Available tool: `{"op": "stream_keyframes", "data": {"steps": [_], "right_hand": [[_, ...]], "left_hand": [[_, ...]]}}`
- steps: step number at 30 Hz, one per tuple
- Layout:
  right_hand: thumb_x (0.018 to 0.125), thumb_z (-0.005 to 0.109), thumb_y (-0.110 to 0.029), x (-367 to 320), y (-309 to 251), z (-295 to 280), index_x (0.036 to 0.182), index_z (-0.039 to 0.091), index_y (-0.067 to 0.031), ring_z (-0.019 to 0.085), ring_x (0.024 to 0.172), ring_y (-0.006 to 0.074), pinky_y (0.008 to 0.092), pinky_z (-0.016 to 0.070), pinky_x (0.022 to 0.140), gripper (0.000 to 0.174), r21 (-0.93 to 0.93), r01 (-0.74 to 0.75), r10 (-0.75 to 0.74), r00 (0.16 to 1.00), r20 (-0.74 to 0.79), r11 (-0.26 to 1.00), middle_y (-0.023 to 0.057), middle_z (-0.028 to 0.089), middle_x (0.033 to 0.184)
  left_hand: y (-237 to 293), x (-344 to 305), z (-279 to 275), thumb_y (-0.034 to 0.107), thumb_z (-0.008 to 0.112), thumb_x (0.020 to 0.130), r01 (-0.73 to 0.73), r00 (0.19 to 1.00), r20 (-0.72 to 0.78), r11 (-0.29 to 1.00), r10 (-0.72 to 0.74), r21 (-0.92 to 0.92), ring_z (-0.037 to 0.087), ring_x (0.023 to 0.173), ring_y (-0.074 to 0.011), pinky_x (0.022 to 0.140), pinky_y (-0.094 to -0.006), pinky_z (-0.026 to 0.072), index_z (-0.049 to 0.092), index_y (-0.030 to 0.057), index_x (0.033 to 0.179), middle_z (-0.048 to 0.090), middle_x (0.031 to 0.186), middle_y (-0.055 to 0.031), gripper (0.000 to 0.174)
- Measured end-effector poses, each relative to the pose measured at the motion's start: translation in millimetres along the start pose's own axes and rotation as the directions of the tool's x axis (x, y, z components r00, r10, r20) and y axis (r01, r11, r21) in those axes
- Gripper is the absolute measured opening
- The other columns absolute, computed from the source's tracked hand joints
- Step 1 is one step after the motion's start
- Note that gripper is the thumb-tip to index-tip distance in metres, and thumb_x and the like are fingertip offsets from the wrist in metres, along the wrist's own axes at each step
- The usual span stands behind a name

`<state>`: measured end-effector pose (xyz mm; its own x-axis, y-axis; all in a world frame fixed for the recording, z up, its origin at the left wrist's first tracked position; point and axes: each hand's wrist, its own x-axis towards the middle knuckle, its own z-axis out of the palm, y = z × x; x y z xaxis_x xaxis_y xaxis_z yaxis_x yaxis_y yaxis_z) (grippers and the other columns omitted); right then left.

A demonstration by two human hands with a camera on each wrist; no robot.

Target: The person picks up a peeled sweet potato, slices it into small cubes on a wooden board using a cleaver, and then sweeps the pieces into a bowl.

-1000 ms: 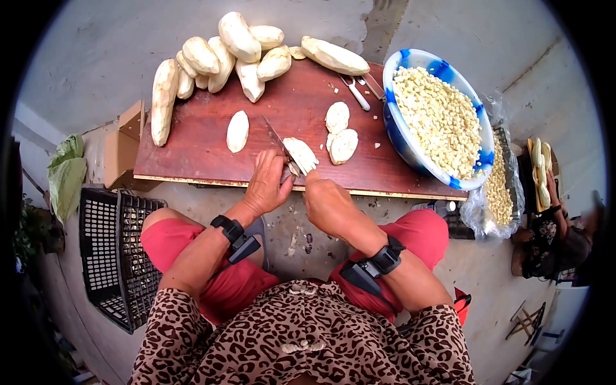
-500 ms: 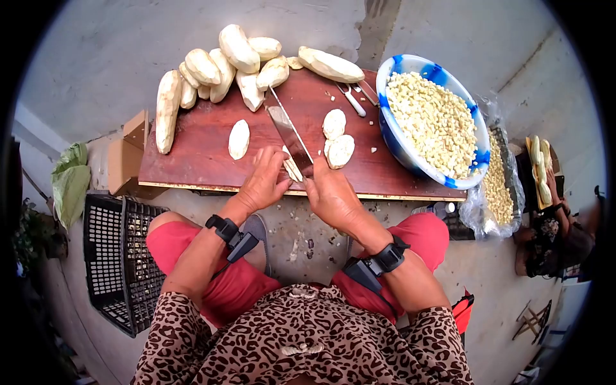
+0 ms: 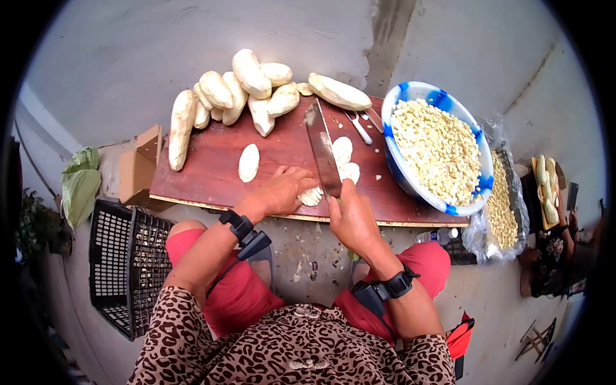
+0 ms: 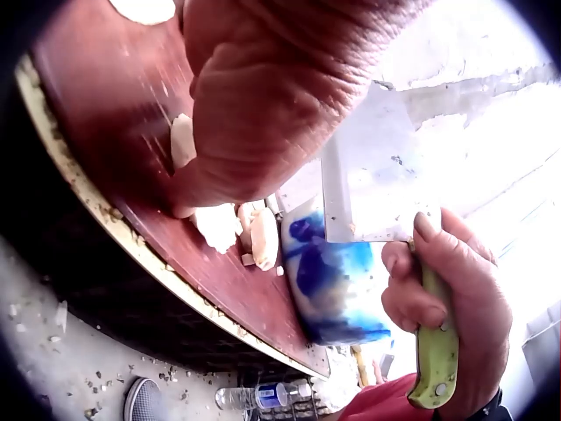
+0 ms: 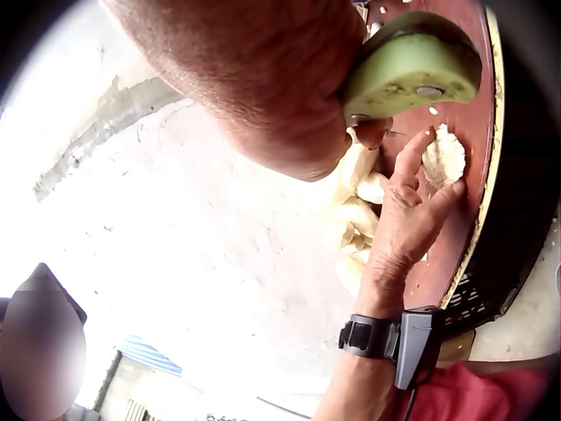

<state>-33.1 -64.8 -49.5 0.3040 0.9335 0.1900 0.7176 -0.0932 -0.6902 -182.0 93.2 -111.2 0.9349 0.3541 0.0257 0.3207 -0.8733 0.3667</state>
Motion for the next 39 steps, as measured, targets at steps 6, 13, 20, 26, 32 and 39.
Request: {"op": "stream_keyframes", "data": {"steps": [6,13,20,26,32,39], "right_hand": [[0.089,0.059,-0.007,6.5,-5.2,9.0,0.098,0.046,0.006,0.061,0.078,0.0506,0.054,0.0471,0.063,0.021,-0.02,0.012,-0.01,0.998,0.057,1.0,0.0306,0.063,0.079],[0.086,0.06,-0.006,7.6,7.4,24.2,0.096,0.047,0.0076,0.06,0.078,0.0531,0.0563,0.0474,0.067,0.021,-0.147,0.005,0.012,0.994,0.111,0.989,0.0356,0.06,0.077],[0.084,0.063,-0.006,-0.2,15.5,32.8,0.091,0.048,0.0069,0.059,0.074,0.0529,0.0573,0.045,0.063,0.02,-0.162,0.046,-0.017,0.984,0.176,0.986,0.035,0.058,0.072],[0.086,0.062,-0.006,1.2,6.1,25.6,0.091,0.046,0.0056,0.058,0.071,0.0533,0.0575,0.0455,0.061,0.02,-0.204,0.061,-0.024,0.983,0.18,0.977,0.0347,0.058,0.07],[0.088,0.06,-0.007,-4.2,-6.4,15.6,0.093,0.046,0.0044,0.058,0.072,0.0534,0.0579,0.045,0.062,0.019,-0.198,0.079,-0.037,0.977,0.209,0.977,0.034,0.059,0.071],[0.088,0.058,-0.004,-1.5,-1.9,16.9,0.092,0.045,0.0074,0.058,0.073,0.0541,0.0569,0.0447,0.062,0.018,-0.194,0.064,-0.001,0.951,0.311,0.979,0.0355,0.058,0.071]], "left_hand": [[10.5,-18.9,19.9,0.026,0.076,0.075,0.175,0.941,-0.294,0.984,-0.166,0.006,0.048,0.108,-0.0328,0.094,-0.0467,0.035,0.055,0.0062,0.124,0.053,0.109,-0.0148,0.057],[10.2,-27.8,36.4,0.026,0.079,0.072,0.309,0.766,-0.556,0.943,-0.322,-0.119,0.047,0.101,-0.0344,0.089,-0.0446,0.0376,0.055,0.0018,0.111,0.05,0.104,-0.0154,0.052],[8.5,-26.6,40.8,0.023,0.076,0.072,0.231,0.79,-0.551,0.963,-0.268,-0.138,0.045,0.114,-0.032,0.099,-0.0444,0.032,0.053,0.0018,0.122,0.05,0.117,-0.0138,0.059],[0.4,-20.8,46.6,0.021,0.074,0.071,0.174,0.788,-0.575,0.975,-0.221,-0.136,0.047,0.11,-0.0313,0.097,-0.0442,0.0328,0.056,0.0029,0.119,0.053,0.112,-0.0121,0.054],[-1.9,-19.5,47.0,0.019,0.072,0.07,0.15,0.781,-0.588,0.977,-0.21,-0.149,0.048,0.108,-0.0313,0.097,-0.0446,0.0333,0.058,0.0045,0.118,0.054,0.109,-0.0115,0.052],[-0.1,-18.9,44.1,0.019,0.068,0.071,0.151,0.788,-0.58,0.978,-0.206,-0.142,0.048,0.109,-0.0304,0.098,-0.0448,0.0325,0.06,0.0045,0.115,0.055,0.11,-0.0104,0.047]]}}
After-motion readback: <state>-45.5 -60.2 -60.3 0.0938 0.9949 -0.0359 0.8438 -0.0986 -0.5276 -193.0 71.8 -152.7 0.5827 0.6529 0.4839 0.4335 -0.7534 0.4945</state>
